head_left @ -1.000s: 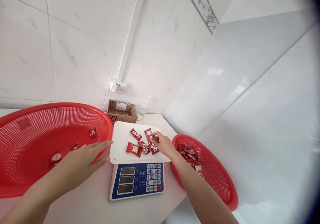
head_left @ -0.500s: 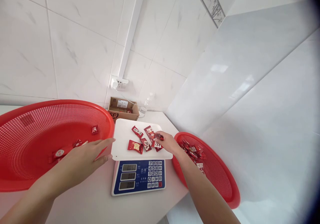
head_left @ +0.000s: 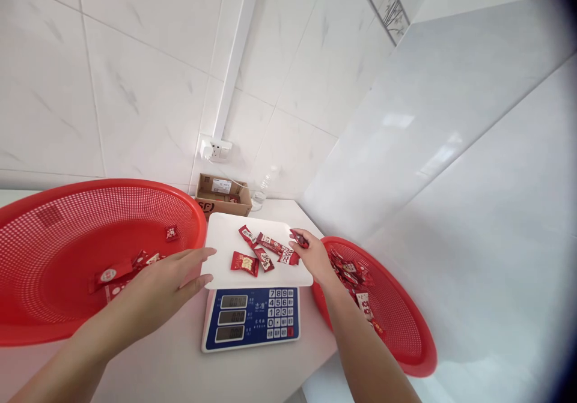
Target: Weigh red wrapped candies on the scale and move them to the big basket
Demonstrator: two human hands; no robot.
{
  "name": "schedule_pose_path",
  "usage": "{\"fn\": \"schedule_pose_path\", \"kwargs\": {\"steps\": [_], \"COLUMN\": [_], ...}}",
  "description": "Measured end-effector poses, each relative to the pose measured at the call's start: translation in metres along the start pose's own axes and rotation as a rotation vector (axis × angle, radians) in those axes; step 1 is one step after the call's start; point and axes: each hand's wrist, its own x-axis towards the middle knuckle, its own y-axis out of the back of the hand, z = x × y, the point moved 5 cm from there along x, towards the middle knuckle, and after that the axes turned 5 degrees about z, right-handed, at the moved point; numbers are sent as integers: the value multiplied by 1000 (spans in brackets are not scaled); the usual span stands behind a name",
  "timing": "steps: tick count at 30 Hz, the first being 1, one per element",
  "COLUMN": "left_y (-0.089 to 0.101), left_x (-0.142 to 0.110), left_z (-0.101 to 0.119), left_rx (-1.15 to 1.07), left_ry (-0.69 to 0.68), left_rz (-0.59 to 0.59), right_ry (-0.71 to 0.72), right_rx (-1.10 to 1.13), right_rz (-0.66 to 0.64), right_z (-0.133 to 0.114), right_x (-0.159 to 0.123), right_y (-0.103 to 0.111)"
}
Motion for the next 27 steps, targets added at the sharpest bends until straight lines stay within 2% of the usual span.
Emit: {"fn": "schedule_pose_path", "kwargs": {"steps": [3, 7, 10, 12, 15, 18, 20, 22, 24, 27], "left_y": [-18, -40, -53, -57, -57, -49, -40, -33, -28, -26], "left_x": [0, -6, -12, -13, -10, -6, -4, -3, -2, 2], "left_z": [10, 22, 32, 37, 38, 34, 29, 21, 11, -3], "left_rx": [-159, -382, -668, -827, -879, -816, -784, -748, -721, -744], "left_ry": [51, 118, 150, 155, 151, 119, 126, 169, 231, 279], "left_rz": [-112, -245, -366, -385, -338, -225, -136, -78, -42, -19], "right_ry": [-28, -68, -29, 21, 43, 39, -21, -154, -265, -260], "right_rx": [146, 386, 405, 430, 501, 537, 536, 561, 597, 523], "right_rz": [110, 279, 216, 124, 30, 14, -11, -29, 21, 202], "right_z": [-7, -28, -55, -72, -82, -77, -66, -50, -33, -8], "right_x": [-16, -55, -90, -108, -126, -133, -138, -142, -144, -136], "right_y": [-4, -18, -35, -46, -58, -60, -61, -59, -49, -10]}}
